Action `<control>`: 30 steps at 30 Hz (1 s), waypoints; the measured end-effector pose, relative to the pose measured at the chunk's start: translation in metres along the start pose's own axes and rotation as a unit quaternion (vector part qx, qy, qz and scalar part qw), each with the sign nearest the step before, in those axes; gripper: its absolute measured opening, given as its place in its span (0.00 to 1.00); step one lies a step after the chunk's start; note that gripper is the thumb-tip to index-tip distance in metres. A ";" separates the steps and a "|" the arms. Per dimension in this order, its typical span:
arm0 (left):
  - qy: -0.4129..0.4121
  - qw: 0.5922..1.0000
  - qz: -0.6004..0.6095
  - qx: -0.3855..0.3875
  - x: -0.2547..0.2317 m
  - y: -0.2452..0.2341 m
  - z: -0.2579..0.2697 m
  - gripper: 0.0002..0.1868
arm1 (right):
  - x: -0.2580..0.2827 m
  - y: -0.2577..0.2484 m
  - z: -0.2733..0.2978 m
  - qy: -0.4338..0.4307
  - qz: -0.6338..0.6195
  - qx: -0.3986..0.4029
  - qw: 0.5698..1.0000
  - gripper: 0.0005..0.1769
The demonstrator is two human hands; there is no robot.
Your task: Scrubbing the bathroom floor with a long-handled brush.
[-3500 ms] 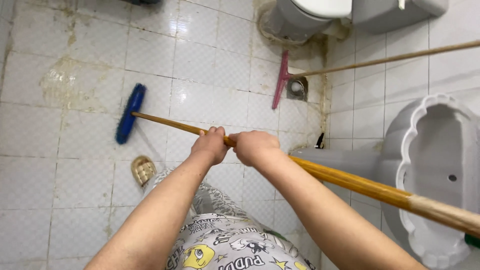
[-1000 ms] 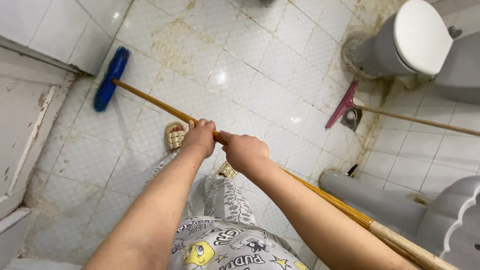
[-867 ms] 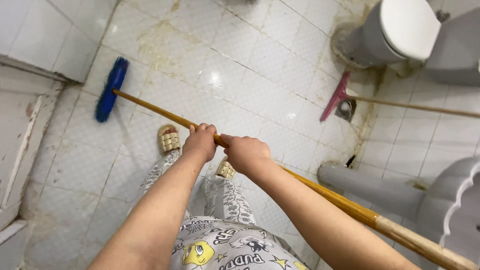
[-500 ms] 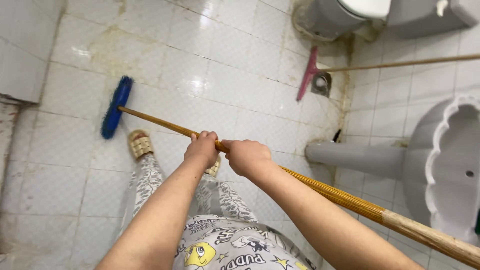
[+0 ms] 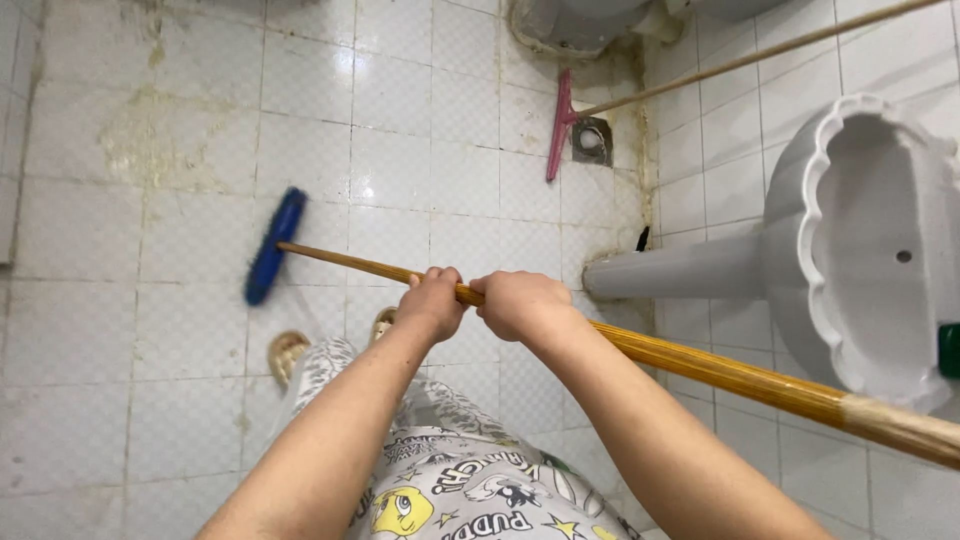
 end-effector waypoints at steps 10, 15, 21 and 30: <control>0.046 0.999 0.006 0.013 -0.033 0.004 0.010 0.20 | -0.023 -0.015 0.025 0.037 0.021 0.022 0.999 0.27; 0.072 0.997 -0.019 0.004 -0.037 -0.008 0.023 0.16 | -0.021 -0.018 0.032 0.035 0.036 0.021 0.998 0.24; 0.041 0.996 -0.080 -0.003 -0.035 -0.051 0.051 0.13 | 0.006 -0.023 0.039 -0.008 0.071 0.003 0.997 0.23; -0.013 0.996 -0.085 -0.040 0.050 -0.117 0.092 0.13 | 0.107 -0.041 0.061 -0.058 0.073 0.015 0.996 0.18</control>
Point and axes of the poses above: each hand's wrist, its own z-axis away from the middle knuckle, its own y-axis out of the palm, x = y × z, the point moved 5 cm from there along -z, towards the middle knuckle, and after that the axes turned 8 degrees about -x, right-handed, at the moved point
